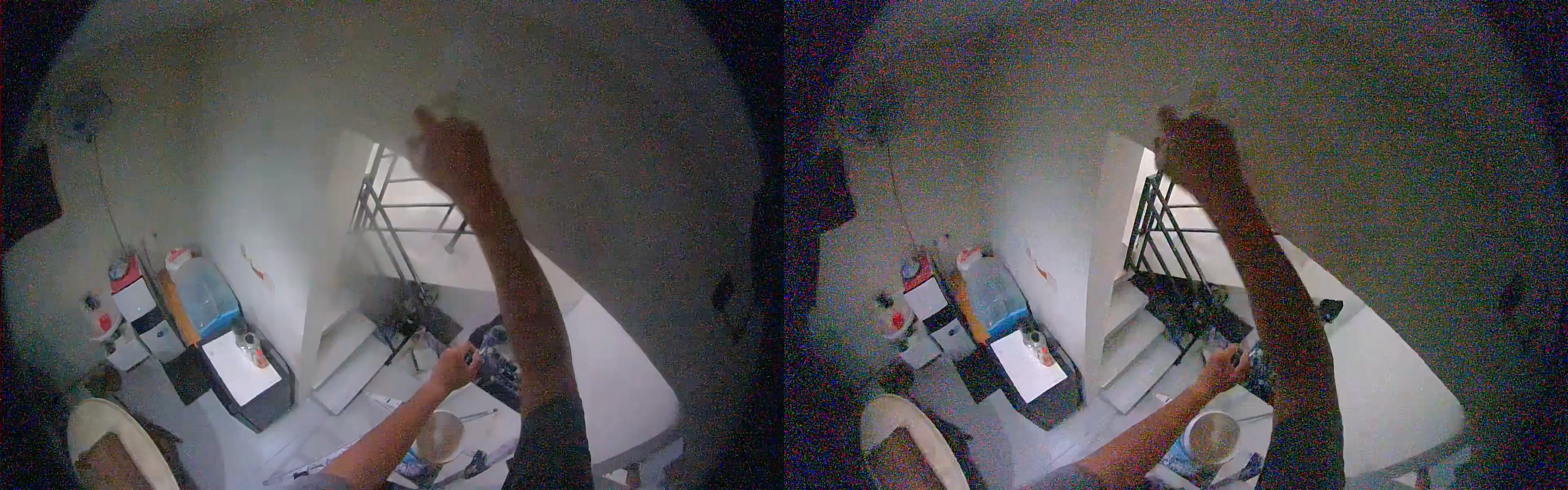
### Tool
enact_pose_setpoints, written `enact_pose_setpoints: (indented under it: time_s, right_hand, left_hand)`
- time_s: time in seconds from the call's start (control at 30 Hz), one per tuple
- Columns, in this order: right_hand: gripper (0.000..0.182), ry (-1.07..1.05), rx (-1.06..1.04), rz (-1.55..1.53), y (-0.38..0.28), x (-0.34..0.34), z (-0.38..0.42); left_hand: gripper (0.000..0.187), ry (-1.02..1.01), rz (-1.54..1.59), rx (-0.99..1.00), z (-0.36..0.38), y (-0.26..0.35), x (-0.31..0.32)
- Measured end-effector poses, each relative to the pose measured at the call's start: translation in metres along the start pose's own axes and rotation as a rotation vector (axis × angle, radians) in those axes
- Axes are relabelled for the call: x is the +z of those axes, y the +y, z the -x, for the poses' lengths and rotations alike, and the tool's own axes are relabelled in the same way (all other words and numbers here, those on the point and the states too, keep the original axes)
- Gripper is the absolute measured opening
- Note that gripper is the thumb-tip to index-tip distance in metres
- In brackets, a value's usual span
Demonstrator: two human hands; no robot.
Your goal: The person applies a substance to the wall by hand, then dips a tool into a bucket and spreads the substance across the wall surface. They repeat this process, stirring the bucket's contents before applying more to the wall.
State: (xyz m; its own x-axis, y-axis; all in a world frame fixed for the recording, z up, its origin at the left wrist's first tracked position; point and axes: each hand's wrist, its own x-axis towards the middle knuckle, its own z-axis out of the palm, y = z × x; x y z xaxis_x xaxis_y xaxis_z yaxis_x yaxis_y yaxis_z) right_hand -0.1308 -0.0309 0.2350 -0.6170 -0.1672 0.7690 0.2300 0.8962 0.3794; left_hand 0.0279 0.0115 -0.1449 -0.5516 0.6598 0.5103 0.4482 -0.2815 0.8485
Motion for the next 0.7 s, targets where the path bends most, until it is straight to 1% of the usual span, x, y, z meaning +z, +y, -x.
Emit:
enact_pose_setpoints:
  time_s: [0.03,0.07,0.1,0.13,0.17,0.23,0.27,0.3,0.33,0.4,0.43,0.5,0.53,0.57,0.6,0.63,0.7]
  right_hand:
    - [0.029,-0.096,-0.002,-0.001,-0.014,0.005,0.014]
    - [0.028,-0.192,-0.008,0.002,-0.027,0.006,0.024]
    - [0.028,-0.197,-0.007,0.005,-0.031,0.01,0.034]
    - [0.026,-0.174,-0.024,-0.056,-0.034,0.013,0.042]
    - [0.025,-0.144,-0.043,-0.116,-0.035,0.013,0.044]
    - [0.024,-0.103,-0.041,-0.168,-0.031,0.003,0.038]
    - [0.023,-0.071,-0.039,-0.224,-0.026,-0.003,0.034]
    - [0.023,-0.065,-0.046,-0.222,-0.021,-0.012,0.03]
    - [0.02,-0.025,-0.024,-0.34,-0.016,-0.025,0.027]
    - [0.014,0.047,0.025,-0.579,-0.006,-0.047,0.023]
    - [0.014,0.042,0.025,-0.581,-0.001,-0.051,0.021]
    - [0.014,0.147,-0.049,-0.348,0.01,-0.055,0.015]
    - [0.014,0.139,-0.047,-0.352,0.013,-0.054,0.014]
    - [0.014,0.174,-0.11,-0.26,0.015,-0.056,0.013]
    - [0.015,0.205,-0.173,-0.168,0.019,-0.053,0.011]
    - [0.015,0.201,-0.173,-0.17,0.022,-0.046,0.011]
    - [0.013,-0.059,-0.269,0.136,0.027,-0.021,0.016]
  left_hand:
    - [0.022,0.062,-0.041,0.062,-0.001,0.001,0.0]
    - [0.022,0.061,-0.036,0.06,-0.001,0.001,0.0]
    - [0.024,0.008,0.044,0.0,-0.001,-0.001,0.002]
    - [0.025,-0.044,0.119,-0.057,-0.002,-0.007,0.005]
    - [0.025,-0.045,0.115,-0.049,-0.002,-0.011,0.007]
    - [0.027,0.014,-0.046,0.005,-0.003,-0.015,0.01]
    - [0.027,0.021,-0.048,0.012,-0.005,-0.017,0.011]
    - [0.028,-0.011,-0.047,-0.037,-0.004,-0.01,0.004]
    - [0.028,-0.045,-0.044,-0.088,-0.004,-0.002,0.0]
    - [0.029,-0.034,-0.016,-0.068,-0.005,0.004,-0.005]
    - [0.029,-0.029,0.009,-0.051,-0.005,0.006,-0.007]
    - [0.03,-0.025,0.038,-0.046,-0.001,0.004,-0.004]
    - [0.029,-0.02,0.09,-0.009,-0.002,0.002,-0.005]
    - [0.028,-0.013,0.142,0.031,-0.002,0.001,-0.004]
    - [0.028,-0.012,0.146,0.023,-0.004,0.001,-0.003]
    - [0.028,-0.015,0.099,0.011,-0.005,0.006,-0.006]
    - [0.028,-0.019,0.051,0.001,-0.005,0.006,-0.006]
